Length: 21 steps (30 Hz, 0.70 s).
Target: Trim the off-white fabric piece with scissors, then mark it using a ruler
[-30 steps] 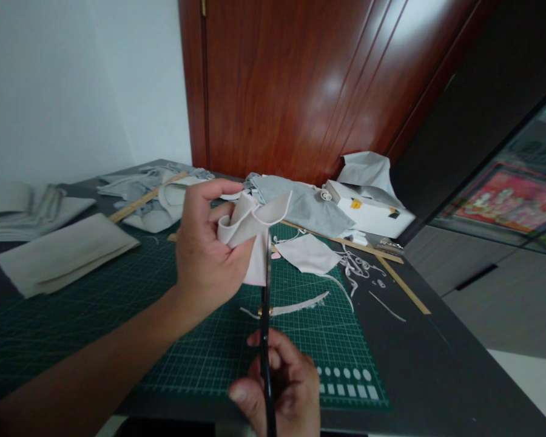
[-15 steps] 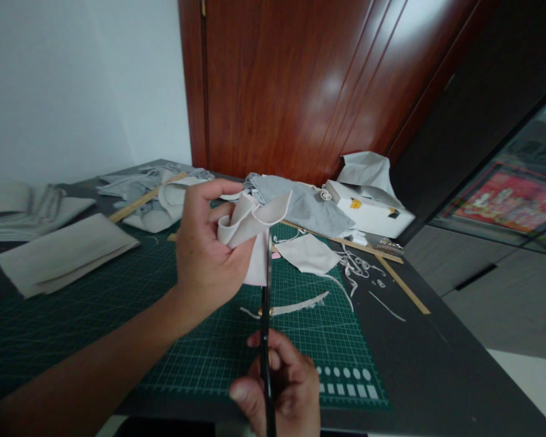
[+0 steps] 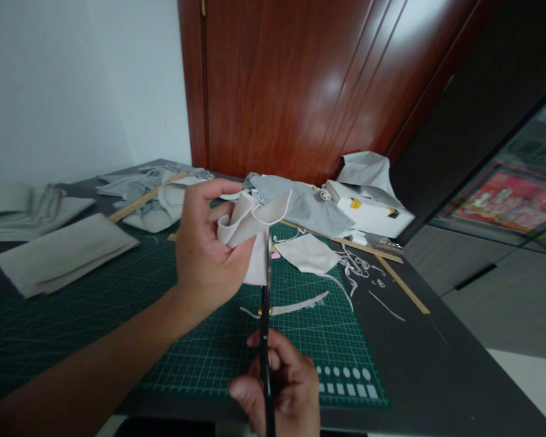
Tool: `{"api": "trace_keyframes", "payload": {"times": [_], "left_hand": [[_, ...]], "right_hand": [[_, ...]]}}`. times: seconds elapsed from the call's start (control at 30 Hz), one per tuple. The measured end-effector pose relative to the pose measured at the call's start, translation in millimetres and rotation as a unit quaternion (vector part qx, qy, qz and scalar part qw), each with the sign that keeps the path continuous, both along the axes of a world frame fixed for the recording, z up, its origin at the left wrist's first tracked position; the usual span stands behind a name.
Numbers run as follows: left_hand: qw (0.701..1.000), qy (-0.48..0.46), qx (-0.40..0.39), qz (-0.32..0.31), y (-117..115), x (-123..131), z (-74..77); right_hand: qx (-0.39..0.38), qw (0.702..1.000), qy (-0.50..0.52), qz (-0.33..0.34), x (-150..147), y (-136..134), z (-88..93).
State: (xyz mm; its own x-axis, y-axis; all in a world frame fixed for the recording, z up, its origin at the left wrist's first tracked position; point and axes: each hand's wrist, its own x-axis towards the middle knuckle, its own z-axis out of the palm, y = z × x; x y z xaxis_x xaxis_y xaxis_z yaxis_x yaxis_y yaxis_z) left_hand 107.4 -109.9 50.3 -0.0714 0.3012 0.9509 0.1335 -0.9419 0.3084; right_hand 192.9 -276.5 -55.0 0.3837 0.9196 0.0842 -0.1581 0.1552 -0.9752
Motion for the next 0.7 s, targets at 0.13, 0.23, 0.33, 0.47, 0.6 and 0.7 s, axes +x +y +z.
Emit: {"api": "trace_keyframes", "payload": {"times": [0.13,0.23,0.33,0.47,0.6,0.7], "left_hand": [[1.0,0.001,-0.008,-0.003,-1.7,-0.5,1.0],[1.0,-0.001,-0.014,-0.007,-2.1,-0.7,1.5],[1.0,0.002,-0.023,-0.013,-1.8,-0.7,0.9],[0.999,-0.004,-0.03,-0.011,-1.9,-0.6,-0.7],[0.998,-0.022,-0.048,0.02,-3.5,-1.1,0.4],[0.998,-0.041,-0.034,0.035,-3.0,-1.8,1.7]], "right_hand": [[-0.006,1.0,-0.011,-0.006,0.5,0.4,-0.1],[-0.016,1.0,-0.01,-0.006,0.8,0.3,0.2],[-0.019,1.0,-0.018,-0.004,1.3,0.2,1.1],[-0.031,0.999,-0.03,-0.006,1.8,0.3,2.6],[-0.036,0.998,-0.041,-0.02,1.7,0.5,1.4],[-0.029,0.999,-0.024,-0.02,2.2,1.0,-1.1]]}}
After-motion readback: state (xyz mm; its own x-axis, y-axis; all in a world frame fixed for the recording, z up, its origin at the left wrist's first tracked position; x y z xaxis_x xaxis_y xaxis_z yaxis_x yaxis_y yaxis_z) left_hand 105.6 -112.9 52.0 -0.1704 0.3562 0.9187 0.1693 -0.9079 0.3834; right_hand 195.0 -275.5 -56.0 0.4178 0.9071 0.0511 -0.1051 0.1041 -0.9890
